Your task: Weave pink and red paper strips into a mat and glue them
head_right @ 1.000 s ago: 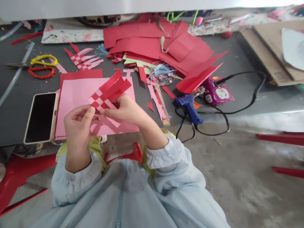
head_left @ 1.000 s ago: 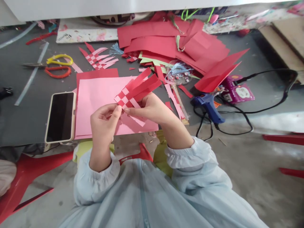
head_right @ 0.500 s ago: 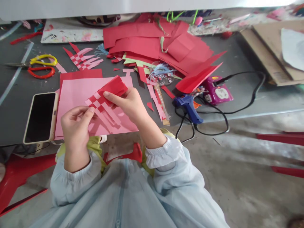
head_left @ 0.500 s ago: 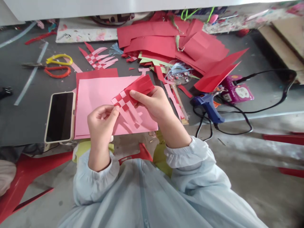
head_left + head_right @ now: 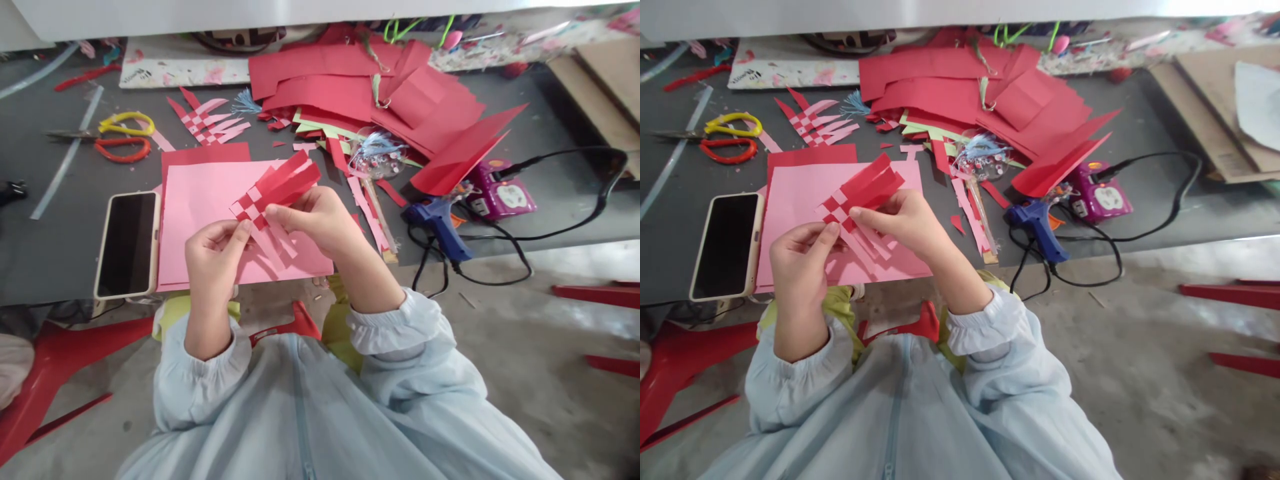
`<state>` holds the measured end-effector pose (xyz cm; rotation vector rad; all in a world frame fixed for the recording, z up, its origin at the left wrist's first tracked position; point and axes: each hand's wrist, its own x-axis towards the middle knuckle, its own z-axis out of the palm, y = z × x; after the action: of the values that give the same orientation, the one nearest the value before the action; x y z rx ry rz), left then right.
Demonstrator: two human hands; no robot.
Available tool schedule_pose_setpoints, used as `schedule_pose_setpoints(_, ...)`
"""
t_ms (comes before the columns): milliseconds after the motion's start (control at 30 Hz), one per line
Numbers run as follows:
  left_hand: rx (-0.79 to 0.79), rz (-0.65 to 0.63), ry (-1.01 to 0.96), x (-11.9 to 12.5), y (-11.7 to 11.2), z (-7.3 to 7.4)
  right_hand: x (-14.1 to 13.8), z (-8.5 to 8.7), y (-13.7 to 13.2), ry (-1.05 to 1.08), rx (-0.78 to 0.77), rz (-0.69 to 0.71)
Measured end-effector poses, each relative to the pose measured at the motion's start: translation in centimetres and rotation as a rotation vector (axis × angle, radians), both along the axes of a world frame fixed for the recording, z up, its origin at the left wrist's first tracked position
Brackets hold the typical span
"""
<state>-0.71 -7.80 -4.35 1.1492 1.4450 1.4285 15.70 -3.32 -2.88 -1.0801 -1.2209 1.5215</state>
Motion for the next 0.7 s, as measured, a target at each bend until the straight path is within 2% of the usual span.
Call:
schedule_pose_setpoints(333,-0.01,0.028,-0.013,-0.1,0.1,0.0,-0.1,0.3,-0.1,0.01,-0.048,0.194)
schedule_pose_setpoints(500,-0.016,0.02,-0.022,-0.1,0.0,0.0,-0.4,-0.5,0.0,0.062,0.01,0.05)
schedule_pose_setpoints(600,-0.042,-0.061,0.039,0.0,-0.1,0.2,-0.5,-0.8,0.0,0.075,0.016,-0.024)
schedule_pose_setpoints(700,-0.056,-0.112,0.087,0.0,-0.2,0.5,-0.5,-0.6,-0.1,0.078,0.017,-0.033)
